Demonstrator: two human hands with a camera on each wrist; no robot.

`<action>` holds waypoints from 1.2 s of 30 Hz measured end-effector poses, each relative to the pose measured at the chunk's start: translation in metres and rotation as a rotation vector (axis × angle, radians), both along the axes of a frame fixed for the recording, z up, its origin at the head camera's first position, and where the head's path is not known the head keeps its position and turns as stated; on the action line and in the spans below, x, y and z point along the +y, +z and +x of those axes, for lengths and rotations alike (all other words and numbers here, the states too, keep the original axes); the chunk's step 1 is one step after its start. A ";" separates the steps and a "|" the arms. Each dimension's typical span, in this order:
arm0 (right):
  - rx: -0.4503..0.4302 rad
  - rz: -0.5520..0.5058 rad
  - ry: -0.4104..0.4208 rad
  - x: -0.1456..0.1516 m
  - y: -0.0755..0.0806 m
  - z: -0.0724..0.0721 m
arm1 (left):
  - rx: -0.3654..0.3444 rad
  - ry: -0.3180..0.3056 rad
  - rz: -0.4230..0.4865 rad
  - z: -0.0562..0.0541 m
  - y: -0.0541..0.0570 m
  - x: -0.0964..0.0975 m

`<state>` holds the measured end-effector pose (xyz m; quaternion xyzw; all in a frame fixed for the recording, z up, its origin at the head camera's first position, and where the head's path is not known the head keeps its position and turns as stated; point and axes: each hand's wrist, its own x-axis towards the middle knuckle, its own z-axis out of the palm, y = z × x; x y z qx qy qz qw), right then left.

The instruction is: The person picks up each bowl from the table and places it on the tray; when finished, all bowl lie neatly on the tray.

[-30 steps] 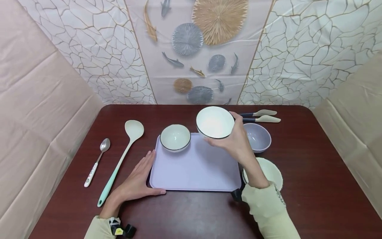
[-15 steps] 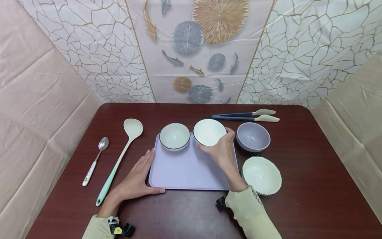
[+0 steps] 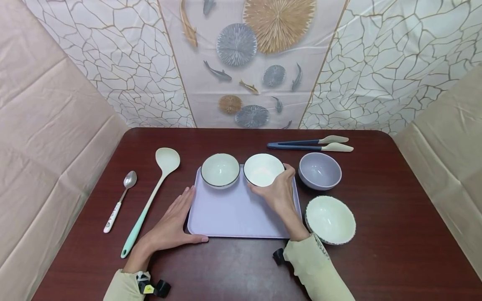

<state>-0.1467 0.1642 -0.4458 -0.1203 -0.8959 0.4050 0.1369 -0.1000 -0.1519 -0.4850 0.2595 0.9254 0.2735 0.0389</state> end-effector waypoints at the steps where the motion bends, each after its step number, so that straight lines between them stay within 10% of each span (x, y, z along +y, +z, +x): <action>1: 0.007 0.000 0.000 0.000 -0.001 0.000 | 0.001 0.000 0.000 0.000 0.000 0.000; 15: 0.062 -0.013 0.119 0.000 0.025 0.009 | 0.018 -0.014 0.001 -0.001 0.000 -0.004; 22: 0.133 0.053 0.562 0.031 0.085 0.037 | 0.027 -0.011 -0.001 0.002 -0.003 -0.008; 25: 0.173 0.134 0.633 0.062 0.098 0.058 | 0.021 -0.017 0.001 0.003 -0.004 -0.009; 36: 0.040 0.062 0.484 0.152 0.043 0.123 | 0.028 -0.035 0.003 0.004 -0.006 -0.013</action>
